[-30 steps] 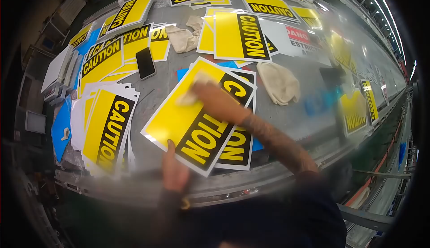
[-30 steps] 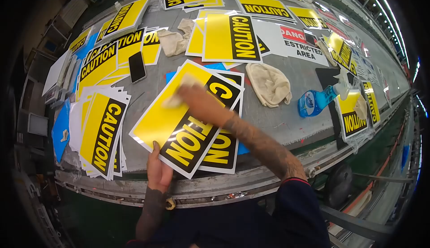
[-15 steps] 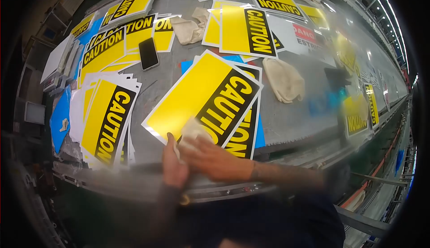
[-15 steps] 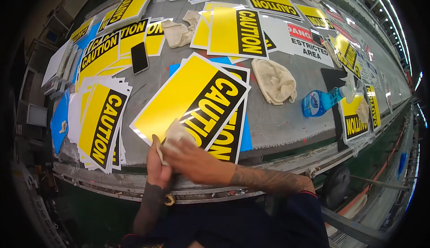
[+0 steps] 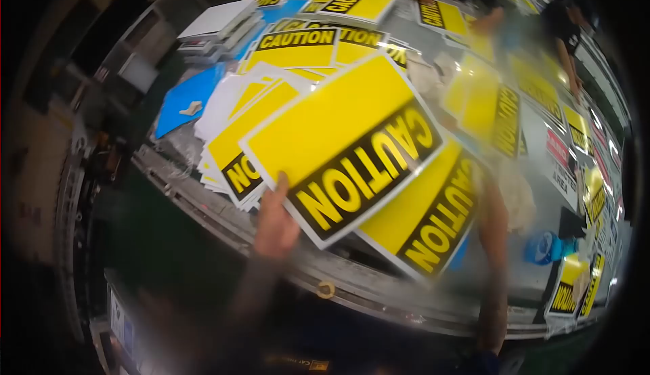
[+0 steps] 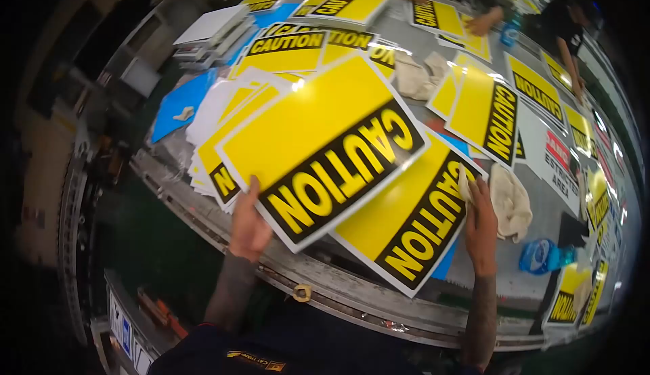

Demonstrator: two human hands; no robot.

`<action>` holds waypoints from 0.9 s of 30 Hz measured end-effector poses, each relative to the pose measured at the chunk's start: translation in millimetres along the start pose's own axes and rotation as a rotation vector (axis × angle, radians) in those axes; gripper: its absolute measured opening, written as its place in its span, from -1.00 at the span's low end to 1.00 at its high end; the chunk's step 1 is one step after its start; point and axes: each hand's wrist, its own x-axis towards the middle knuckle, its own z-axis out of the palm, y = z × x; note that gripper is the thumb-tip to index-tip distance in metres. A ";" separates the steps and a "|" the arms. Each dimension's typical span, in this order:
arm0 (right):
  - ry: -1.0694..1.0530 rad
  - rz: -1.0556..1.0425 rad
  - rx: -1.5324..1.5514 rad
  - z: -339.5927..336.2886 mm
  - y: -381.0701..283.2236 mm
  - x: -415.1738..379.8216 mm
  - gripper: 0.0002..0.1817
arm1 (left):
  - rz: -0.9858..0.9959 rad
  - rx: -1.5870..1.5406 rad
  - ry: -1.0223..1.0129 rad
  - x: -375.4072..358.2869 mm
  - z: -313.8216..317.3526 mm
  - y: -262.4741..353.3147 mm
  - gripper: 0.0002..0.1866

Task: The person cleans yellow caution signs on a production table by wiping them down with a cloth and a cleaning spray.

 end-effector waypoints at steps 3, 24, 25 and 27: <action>-0.043 -0.103 -0.039 7.4 -35.7 -18.4 -0.43 | 0.121 0.110 0.007 23.1 -38.0 75.3 -0.55; 0.125 -0.107 0.157 -22.1 -50.6 24.5 -0.37 | 0.137 1.297 0.006 9.1 -42.6 21.4 -0.64; 0.135 -0.132 0.169 -18.1 -44.7 30.7 -0.32 | 0.196 1.484 -0.181 -5.7 -28.3 7.8 -0.56; 0.068 -0.200 0.037 0.5 -29.3 37.7 -0.32 | 0.215 1.553 -0.416 -17.3 -13.3 -21.9 -0.34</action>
